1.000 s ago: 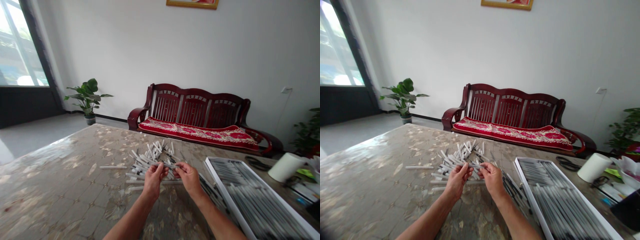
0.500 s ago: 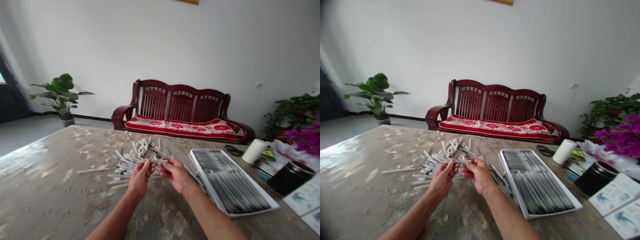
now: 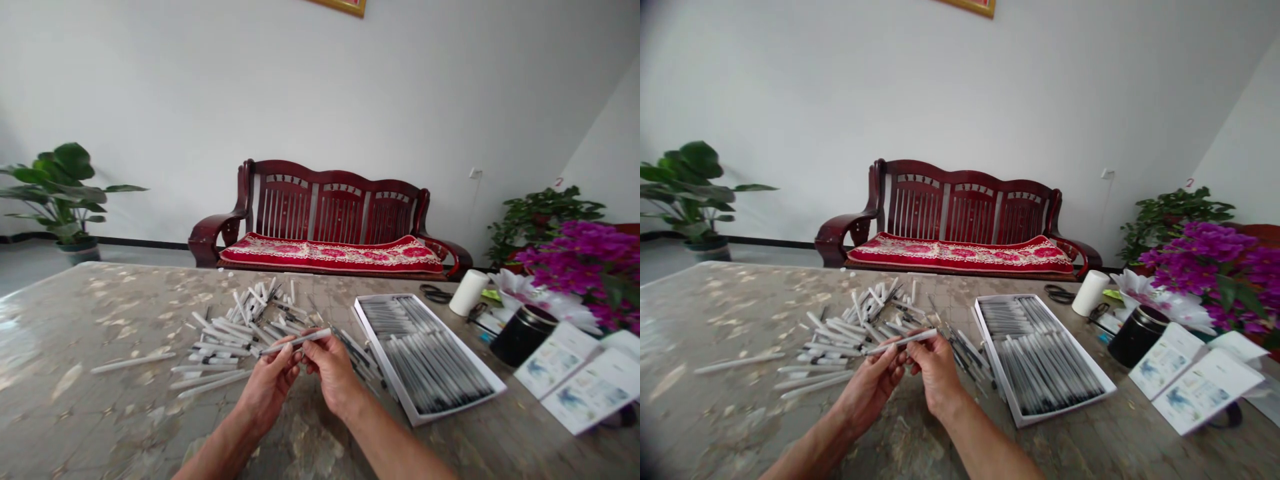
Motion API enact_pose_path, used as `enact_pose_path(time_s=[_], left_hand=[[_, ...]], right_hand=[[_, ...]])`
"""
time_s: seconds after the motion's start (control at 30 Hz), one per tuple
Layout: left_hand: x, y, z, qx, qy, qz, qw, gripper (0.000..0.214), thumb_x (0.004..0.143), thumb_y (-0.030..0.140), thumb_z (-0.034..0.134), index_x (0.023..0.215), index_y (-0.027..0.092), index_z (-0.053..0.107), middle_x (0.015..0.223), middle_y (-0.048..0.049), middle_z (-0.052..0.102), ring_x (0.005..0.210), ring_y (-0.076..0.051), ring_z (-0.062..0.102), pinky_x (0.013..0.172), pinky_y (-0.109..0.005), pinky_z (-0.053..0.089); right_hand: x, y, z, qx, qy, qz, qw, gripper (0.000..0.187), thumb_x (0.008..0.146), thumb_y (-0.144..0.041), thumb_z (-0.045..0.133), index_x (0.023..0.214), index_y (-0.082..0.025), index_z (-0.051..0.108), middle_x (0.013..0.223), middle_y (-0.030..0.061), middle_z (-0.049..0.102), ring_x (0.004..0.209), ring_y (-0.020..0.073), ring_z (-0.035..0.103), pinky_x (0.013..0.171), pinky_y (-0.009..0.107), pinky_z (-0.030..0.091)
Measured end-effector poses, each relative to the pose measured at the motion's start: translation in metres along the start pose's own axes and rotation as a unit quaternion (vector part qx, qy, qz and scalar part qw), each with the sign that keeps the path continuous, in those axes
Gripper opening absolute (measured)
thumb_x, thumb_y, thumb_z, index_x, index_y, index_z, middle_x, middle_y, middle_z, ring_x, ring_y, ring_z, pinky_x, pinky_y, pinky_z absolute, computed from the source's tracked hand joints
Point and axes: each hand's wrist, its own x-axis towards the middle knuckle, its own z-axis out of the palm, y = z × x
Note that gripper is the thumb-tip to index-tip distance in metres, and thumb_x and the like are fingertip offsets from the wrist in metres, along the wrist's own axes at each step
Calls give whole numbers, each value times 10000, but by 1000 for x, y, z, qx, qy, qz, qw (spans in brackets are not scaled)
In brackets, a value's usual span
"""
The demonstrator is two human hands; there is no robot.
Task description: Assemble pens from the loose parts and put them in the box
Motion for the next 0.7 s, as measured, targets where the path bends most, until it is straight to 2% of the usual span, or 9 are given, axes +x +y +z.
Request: enact_pose_path(time_s=[0.13,0.23,0.37,0.5,0.6,0.7], left_hand=[[0,0,-4,73,-18,-25,997,445,616,180,833,1027,176,663,847,-34,711,633,-103,650,540,-177,517],[2,2,-6,128,-24,-22,991,518,583,241,853,1061,196,658,970,-47,709,646,-99,641,537,-183,486],[7,7,-10,216,14,23,976,489,550,376,838,970,184,675,968,-52,708,656,-119,635,546,-210,469],[12,7,-13,300,23,55,952,439,514,434,798,836,164,670,822,-34,686,620,-142,609,515,-228,437],[14,4,-15,354,0,57,934,402,548,439,746,829,162,671,739,-21,667,578,-140,578,510,-236,421],[16,0,-19,410,-28,53,910,341,574,399,707,818,162,670,615,12,623,511,-128,529,498,-236,394]], right_hand=[[-3,-16,-7,-24,38,-37,998,344,687,-443,765,872,-176,652,732,-11,665,609,115,590,484,195,407],[-1,-46,-28,-54,51,-41,996,373,686,-469,750,878,-170,638,805,21,689,605,123,610,454,193,418],[12,-101,-82,-137,102,-41,984,420,602,-456,786,863,-157,648,785,42,700,582,127,613,412,177,388],[33,-149,-149,-252,198,-75,944,415,586,-456,762,864,-168,649,753,29,688,536,110,575,389,175,345],[45,-169,-190,-332,251,-138,899,411,595,-492,749,833,-178,631,712,13,661,587,132,590,448,203,414],[46,-177,-215,-360,270,-153,880,421,593,-521,734,808,-180,615,694,17,644,657,166,617,542,248,493]])
